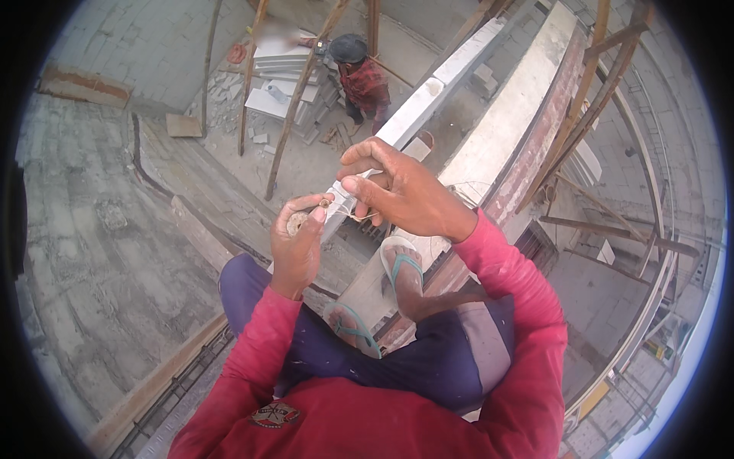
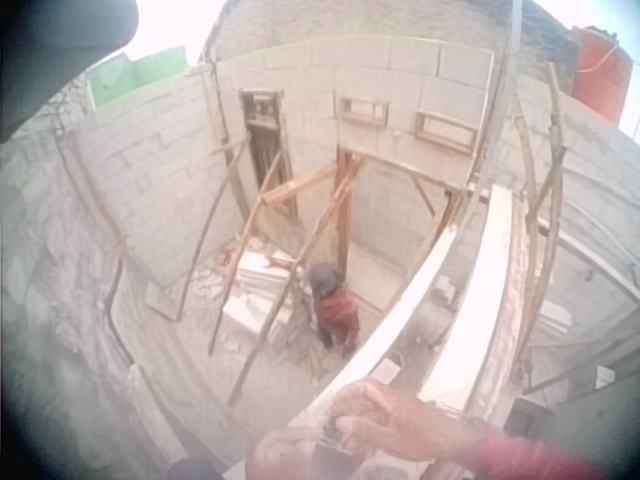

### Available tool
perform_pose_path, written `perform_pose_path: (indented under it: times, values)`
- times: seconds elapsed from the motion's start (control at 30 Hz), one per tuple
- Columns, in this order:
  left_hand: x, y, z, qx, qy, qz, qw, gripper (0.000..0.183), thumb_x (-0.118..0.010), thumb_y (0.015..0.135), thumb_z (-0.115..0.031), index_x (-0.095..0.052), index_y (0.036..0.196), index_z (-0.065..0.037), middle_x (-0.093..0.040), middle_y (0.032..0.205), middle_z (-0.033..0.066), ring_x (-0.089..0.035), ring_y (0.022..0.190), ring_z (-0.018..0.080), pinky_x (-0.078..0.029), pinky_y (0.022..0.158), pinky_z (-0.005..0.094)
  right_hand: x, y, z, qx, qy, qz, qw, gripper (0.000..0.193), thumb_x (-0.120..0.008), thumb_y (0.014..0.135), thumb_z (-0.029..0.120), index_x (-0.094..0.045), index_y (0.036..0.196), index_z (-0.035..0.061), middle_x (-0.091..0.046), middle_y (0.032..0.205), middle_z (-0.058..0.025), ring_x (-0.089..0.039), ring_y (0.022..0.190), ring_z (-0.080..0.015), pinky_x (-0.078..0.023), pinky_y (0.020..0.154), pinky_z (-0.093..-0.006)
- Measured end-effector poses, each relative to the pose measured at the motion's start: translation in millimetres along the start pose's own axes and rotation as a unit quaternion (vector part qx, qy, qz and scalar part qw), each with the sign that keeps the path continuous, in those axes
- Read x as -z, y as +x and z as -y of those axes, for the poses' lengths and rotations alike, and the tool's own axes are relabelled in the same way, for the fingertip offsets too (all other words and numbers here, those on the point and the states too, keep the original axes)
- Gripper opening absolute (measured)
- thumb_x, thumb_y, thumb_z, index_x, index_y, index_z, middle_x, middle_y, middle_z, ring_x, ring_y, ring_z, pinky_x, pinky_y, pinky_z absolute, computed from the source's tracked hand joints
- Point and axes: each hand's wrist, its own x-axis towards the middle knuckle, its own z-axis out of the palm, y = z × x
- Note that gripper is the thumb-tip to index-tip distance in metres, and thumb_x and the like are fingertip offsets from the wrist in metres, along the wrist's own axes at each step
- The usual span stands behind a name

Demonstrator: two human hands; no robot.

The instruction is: The person strips insulation from electrical wires, twists the exposed strands, and secures them to a wooden beam using a nail. The person repeats this process for multiple wires while sitting on a scaffold in a construction area.

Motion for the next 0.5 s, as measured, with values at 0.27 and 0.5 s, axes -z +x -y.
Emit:
perform_pose_path:
  times: [0.27, 0.5]
  values:
    - [2, 2, 1, 0.018, 0.045, -0.02, 0.999, 0.033, -0.073, 0.103, -0.013, -0.068, 0.132, 0.003, -0.072, 0.123, 0.0079, -0.065, 0.111, 0.0107, -0.05, 0.1, 0.026, -16, 12, -7, 0.137, -0.242, -0.005, 0.961, 0.022, -0.075, 0.101, 0.023, -0.074, 0.105, 0.0014, -0.074, 0.091, -0.0167, -0.071, 0.082, -0.0301, -0.054, 0.075, -0.0402]
    - [20, 14, 28, 0.007, -0.017, -0.055, 0.998, 0.03, -0.072, 0.104, -0.011, -0.068, 0.129, 0.003, -0.073, 0.118, 0.006, -0.05, 0.084, 0.0029, -0.042, 0.075, 0.0205, 92, 18, -93, 0.042, -0.286, -0.231, 0.929, 0.024, -0.069, 0.104, 0.025, -0.074, 0.107, 0.001, -0.076, 0.102, -0.0204, -0.074, 0.094, -0.0333, -0.057, 0.086, -0.0406]
